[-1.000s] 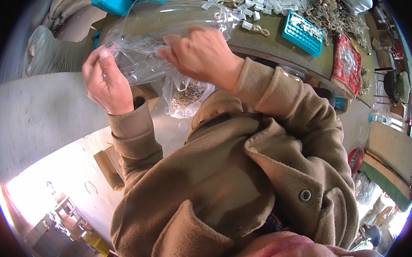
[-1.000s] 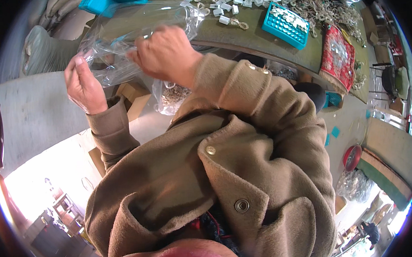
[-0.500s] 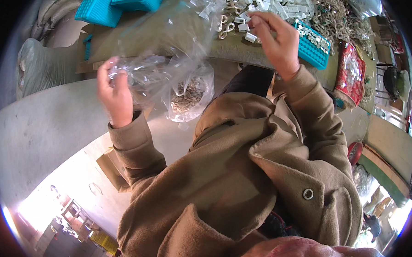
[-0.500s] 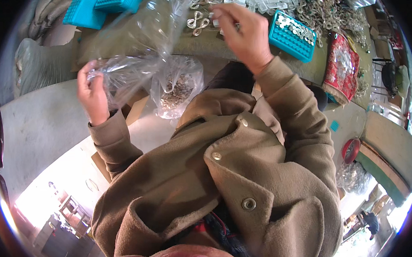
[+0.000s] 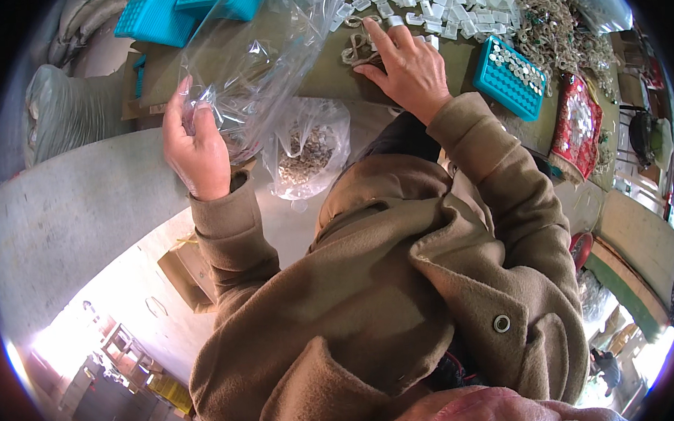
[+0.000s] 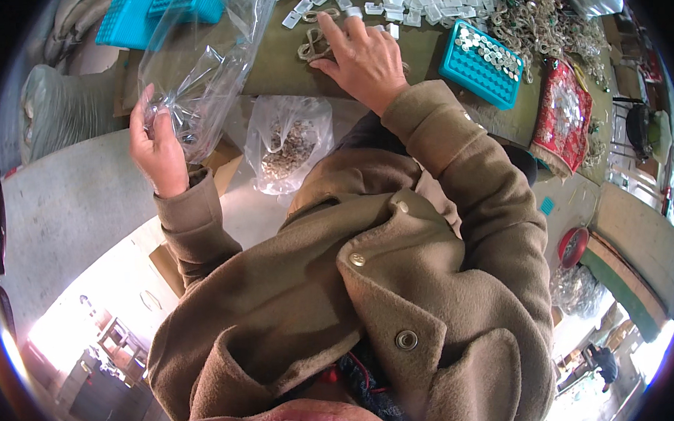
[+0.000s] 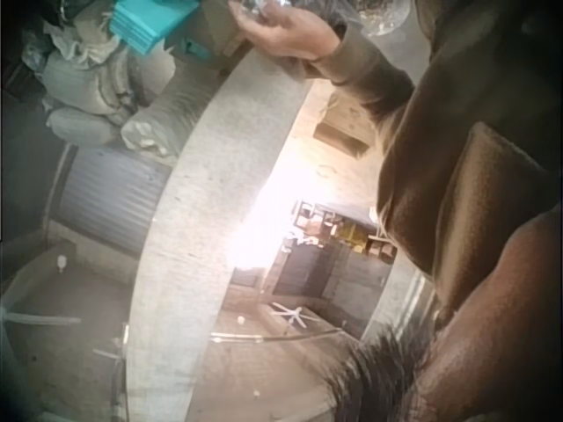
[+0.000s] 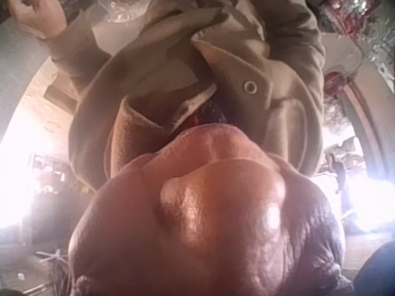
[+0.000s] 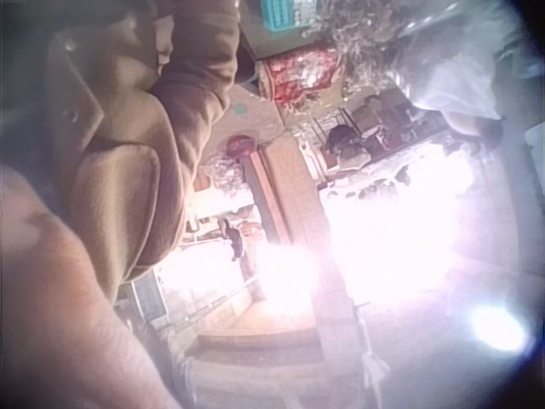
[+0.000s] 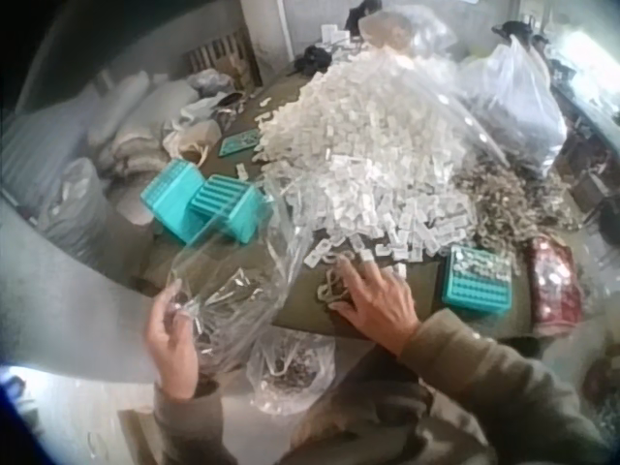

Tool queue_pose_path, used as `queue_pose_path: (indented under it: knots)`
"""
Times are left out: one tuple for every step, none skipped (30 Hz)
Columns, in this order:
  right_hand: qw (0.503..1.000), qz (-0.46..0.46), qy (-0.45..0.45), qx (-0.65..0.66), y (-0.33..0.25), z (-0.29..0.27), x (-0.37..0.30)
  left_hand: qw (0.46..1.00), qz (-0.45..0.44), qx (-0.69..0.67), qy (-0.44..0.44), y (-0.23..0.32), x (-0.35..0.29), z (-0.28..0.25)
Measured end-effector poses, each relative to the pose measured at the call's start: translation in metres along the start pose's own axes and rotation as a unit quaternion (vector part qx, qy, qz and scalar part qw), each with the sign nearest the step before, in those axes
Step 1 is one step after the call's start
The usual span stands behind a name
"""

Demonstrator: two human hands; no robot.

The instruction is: The person repeatedly picks small white plastic pieces and metal rings from a table, inserts the rings into the plastic pieces, and places the assembled units into a blue tray. The person also handles a clear plastic bag and a red pouch while working at the table.

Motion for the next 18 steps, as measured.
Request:
queue_pose_path:
  knots:
    - [1.000,-0.017,0.012,0.009,-0.002,0.001,-0.001,1.000,-0.010,0.005,-0.002,-0.001,0.000,-0.001]
    - [0.999,-0.034,0.024,0.018,-0.004,0.003,-0.002,1.000,-0.019,0.010,-0.005,-0.002,0.000,-0.001]
    - [0.998,-0.044,0.028,0.027,-0.004,0.005,-0.004,0.999,-0.028,0.016,-0.008,-0.003,0.000,-0.002]
    - [0.996,-0.063,0.054,0.034,-0.007,0.003,-0.005,0.999,-0.029,0.015,-0.010,-0.002,0.000,-0.002]
    - [0.996,-0.066,0.045,0.025,-0.008,0.007,-0.005,0.999,-0.030,0.014,-0.012,-0.002,0.001,-0.003]
    - [0.997,-0.068,0.037,0.018,-0.008,0.010,-0.004,0.999,-0.030,0.013,-0.014,-0.001,0.001,-0.003]
    - [0.997,-0.070,0.029,0.011,-0.009,0.012,-0.003,0.999,-0.028,0.024,-0.011,0.001,0.002,-0.004]
    - [0.997,-0.065,0.030,-0.010,-0.009,0.013,-0.002,0.999,-0.025,0.034,-0.008,0.003,0.002,-0.005]
    - [0.997,-0.065,0.027,-0.014,-0.009,0.013,-0.001,0.999,-0.022,0.045,-0.004,0.005,0.002,-0.005]
    - [0.997,-0.068,0.022,-0.019,-0.010,0.013,0.000,0.999,-0.025,0.046,-0.003,0.006,0.001,-0.005]
    - [0.997,-0.066,0.006,-0.025,-0.009,0.013,0.002,0.998,-0.028,0.048,-0.002,0.007,0.000,-0.005]
    - [0.997,-0.075,0.026,0.016,-0.008,0.007,0.002,0.998,-0.030,0.050,-0.001,0.008,-0.001,-0.005]
    - [0.995,-0.066,0.058,0.053,-0.004,-0.002,0.002,0.999,-0.015,0.050,-0.003,0.011,0.000,-0.004]
    - [0.991,-0.054,0.081,0.089,0.003,-0.009,0.003,0.999,0.000,0.049,-0.003,0.014,-0.001,-0.003]
    - [0.986,-0.042,0.100,0.123,0.010,-0.016,0.004,0.999,0.019,0.050,-0.004,0.018,-0.001,-0.001]
    - [0.976,-0.009,0.115,0.182,0.023,-0.023,0.006,0.999,0.005,0.051,-0.009,0.017,-0.002,0.001]
    - [0.965,0.007,0.160,0.209,0.033,-0.033,0.003,0.998,-0.002,0.053,-0.015,0.018,-0.002,0.004]
    - [0.926,0.040,0.142,0.348,0.050,-0.030,0.007,0.998,-0.019,0.060,-0.018,0.017,-0.003,0.005]
Point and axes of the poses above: each hand's wrist, its own x-axis towards the middle knuckle, its own z-axis out of the palm, y = z × x, the point moved 8 cm from there along x, towards the middle knuckle, and after that the axes turned 13 degrees about -y, right-handed, at the moved point
